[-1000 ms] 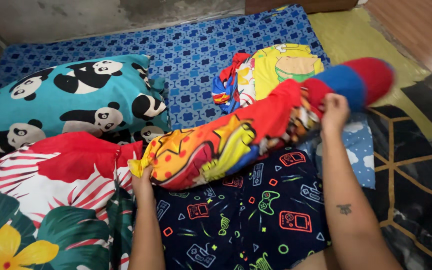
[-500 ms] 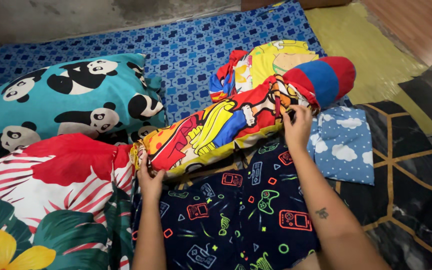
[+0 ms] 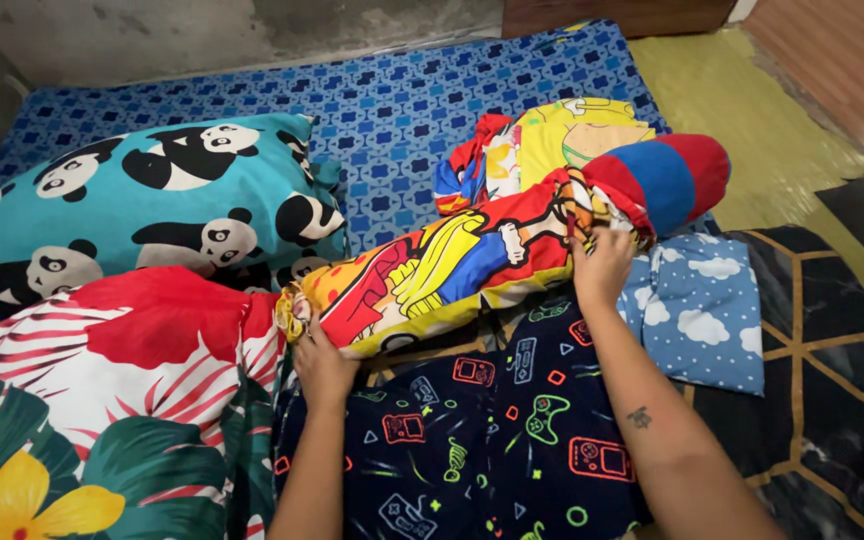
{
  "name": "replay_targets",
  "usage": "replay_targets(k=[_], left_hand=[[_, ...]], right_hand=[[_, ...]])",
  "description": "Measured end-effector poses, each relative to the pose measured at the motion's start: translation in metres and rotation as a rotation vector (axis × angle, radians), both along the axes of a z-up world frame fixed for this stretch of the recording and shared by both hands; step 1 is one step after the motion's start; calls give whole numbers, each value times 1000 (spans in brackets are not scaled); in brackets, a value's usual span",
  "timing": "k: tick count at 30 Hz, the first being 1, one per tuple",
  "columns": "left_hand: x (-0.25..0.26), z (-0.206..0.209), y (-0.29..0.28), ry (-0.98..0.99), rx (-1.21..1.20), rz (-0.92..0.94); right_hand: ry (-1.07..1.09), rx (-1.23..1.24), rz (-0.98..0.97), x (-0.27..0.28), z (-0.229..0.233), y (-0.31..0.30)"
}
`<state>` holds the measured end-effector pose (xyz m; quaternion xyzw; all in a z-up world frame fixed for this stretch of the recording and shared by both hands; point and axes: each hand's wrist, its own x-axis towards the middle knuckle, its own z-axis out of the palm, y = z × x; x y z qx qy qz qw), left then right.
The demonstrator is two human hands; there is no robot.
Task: The person sits on the floor and folds a long cylindrical pillow with a cartoon print, then folds a blue cloud-patterned pillowcase and places it on a panda-print pillow. The person handles the items by hand without tools.
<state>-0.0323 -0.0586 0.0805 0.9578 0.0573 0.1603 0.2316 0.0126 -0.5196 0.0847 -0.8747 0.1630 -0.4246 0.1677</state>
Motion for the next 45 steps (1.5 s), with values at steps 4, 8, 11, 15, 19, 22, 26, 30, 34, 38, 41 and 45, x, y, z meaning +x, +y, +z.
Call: replay_targets(k=[4,8,11,15,19,22,26,30,34,38,41,45], left_hand=[[3,0,3,15,77,-39],[1,18,1,49,-24,10],[-4,25,-4,-52,41,2],[-6,16,-6,-132,54,-20],[-5,4,1,-83,78,-21],[-12,12,5,31,89,19],[-30,50,8,38,7,-59],[-29,82,-41,-300,51,-171],[8,104,-135,-283,22,-468],[39,118,-193,31,187,-571],[41,114,-199,303,183,-556],[56,97,-184,435,50,-545]], right_hand=[[183,-60,-35,7,-13,-16],[38,196,-72,-2,-4,-73],[-81,382,-122,-13,-1,-109],[-184,363,-159,-10,-16,-118],[-179,402,-195,-8,-40,-113],[-165,290,-250,-21,-58,-107],[-136,420,-368,-35,-74,-101],[-97,433,-404,-41,-80,-90],[-127,403,-354,-42,-67,-89],[-110,399,-344,-51,-64,-85],[-136,377,-280,-53,-66,-90],[-181,466,-226,-47,-77,-95]])
